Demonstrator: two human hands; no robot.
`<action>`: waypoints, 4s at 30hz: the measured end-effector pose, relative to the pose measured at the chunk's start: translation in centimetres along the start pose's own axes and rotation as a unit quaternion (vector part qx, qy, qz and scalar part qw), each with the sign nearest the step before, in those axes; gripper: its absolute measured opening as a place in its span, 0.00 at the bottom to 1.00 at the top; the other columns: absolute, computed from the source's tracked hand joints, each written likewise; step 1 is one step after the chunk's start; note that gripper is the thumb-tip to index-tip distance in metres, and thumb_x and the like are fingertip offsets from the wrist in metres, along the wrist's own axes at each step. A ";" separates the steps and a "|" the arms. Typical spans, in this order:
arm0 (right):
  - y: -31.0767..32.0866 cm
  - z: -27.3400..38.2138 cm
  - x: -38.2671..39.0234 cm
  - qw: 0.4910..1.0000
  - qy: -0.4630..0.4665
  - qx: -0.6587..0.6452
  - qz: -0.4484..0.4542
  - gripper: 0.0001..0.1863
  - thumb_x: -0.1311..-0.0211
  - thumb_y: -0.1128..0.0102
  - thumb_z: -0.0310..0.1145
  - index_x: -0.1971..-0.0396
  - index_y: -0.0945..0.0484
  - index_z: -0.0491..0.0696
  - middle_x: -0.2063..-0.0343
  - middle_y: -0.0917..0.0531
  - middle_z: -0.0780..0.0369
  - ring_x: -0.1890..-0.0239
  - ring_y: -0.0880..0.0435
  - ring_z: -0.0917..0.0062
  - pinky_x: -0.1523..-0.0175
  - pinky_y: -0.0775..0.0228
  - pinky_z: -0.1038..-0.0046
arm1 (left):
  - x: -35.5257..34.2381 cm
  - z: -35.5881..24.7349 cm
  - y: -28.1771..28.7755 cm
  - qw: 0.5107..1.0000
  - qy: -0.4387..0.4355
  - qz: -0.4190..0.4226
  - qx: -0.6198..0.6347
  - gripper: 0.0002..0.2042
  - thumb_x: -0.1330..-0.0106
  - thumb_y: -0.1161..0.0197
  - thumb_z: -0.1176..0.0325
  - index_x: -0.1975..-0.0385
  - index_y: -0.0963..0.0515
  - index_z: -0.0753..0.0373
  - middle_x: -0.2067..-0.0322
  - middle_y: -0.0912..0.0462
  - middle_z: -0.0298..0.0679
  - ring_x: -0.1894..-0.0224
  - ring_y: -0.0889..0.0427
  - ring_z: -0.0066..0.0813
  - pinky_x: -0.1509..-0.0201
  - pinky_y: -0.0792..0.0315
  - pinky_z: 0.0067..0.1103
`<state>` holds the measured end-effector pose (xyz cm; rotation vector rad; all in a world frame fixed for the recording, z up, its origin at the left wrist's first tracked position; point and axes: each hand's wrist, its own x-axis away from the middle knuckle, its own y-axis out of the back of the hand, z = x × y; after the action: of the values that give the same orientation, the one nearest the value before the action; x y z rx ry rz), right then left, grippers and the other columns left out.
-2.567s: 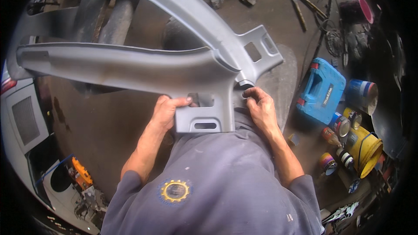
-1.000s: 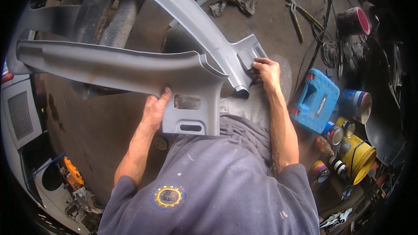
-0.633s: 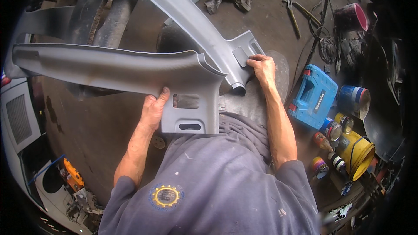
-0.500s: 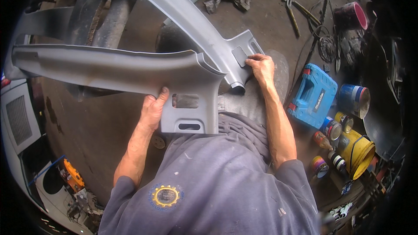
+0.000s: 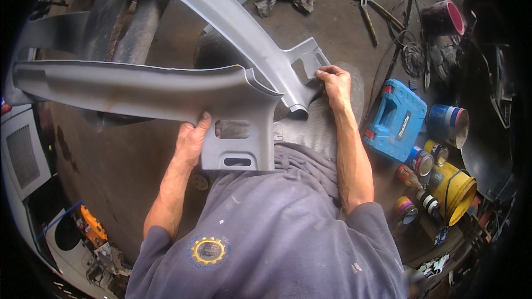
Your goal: The person holds a large grey plastic car part and rubs its surface with a small sanding block. They repeatedly move the block over the same areas, then set the part down and continue sanding a small detached piece.
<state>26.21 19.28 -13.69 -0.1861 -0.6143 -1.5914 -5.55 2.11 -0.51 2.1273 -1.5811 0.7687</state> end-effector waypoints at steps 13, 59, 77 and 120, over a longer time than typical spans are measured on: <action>2.8 0.2 -0.1 0.997 0.001 -0.072 -0.022 0.10 0.46 0.33 0.26 0.63 0.14 0.41 0.75 0.14 0.62 0.80 0.24 0.85 0.76 0.36 0.81 | 0.0 0.0 -0.6 0.999 -0.025 -0.020 -0.012 0.24 0.32 0.37 0.46 0.55 0.23 0.65 0.71 0.20 0.37 0.72 0.22 0.22 0.69 0.26 0.19; -0.5 0.8 1.2 0.980 0.072 0.187 0.016 0.16 0.48 0.35 0.36 0.61 0.13 0.43 0.68 0.11 0.58 0.64 0.14 0.72 0.54 0.26 0.71 | -0.4 0.1 0.0 1.000 -0.014 0.014 -0.002 0.19 0.31 0.35 0.52 0.53 0.22 0.63 0.63 0.19 0.34 0.65 0.20 0.20 0.63 0.22 0.20; 0.1 11.0 14.5 0.913 0.335 0.059 0.224 0.13 0.45 0.38 0.14 0.60 0.17 0.42 0.66 0.14 0.58 0.62 0.13 0.74 0.57 0.23 0.74 | -0.1 -0.5 0.0 0.999 0.013 0.037 0.001 0.23 0.29 0.37 0.52 0.47 0.25 0.65 0.60 0.19 0.38 0.62 0.18 0.25 0.57 0.22 0.23; -8.5 11.4 16.7 0.791 0.507 0.184 0.289 0.22 0.58 0.33 0.18 0.58 0.18 0.48 0.59 0.15 0.61 0.58 0.19 0.65 0.54 0.23 0.68 | -0.5 -0.1 -0.3 0.993 -0.064 0.001 -0.098 0.29 0.33 0.37 0.42 0.52 0.20 0.68 0.61 0.16 0.39 0.56 0.21 0.23 0.51 0.26 0.22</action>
<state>13.09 10.21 1.42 0.6946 0.0248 -0.7468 -5.44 2.64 -0.77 2.0664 -1.6504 0.4639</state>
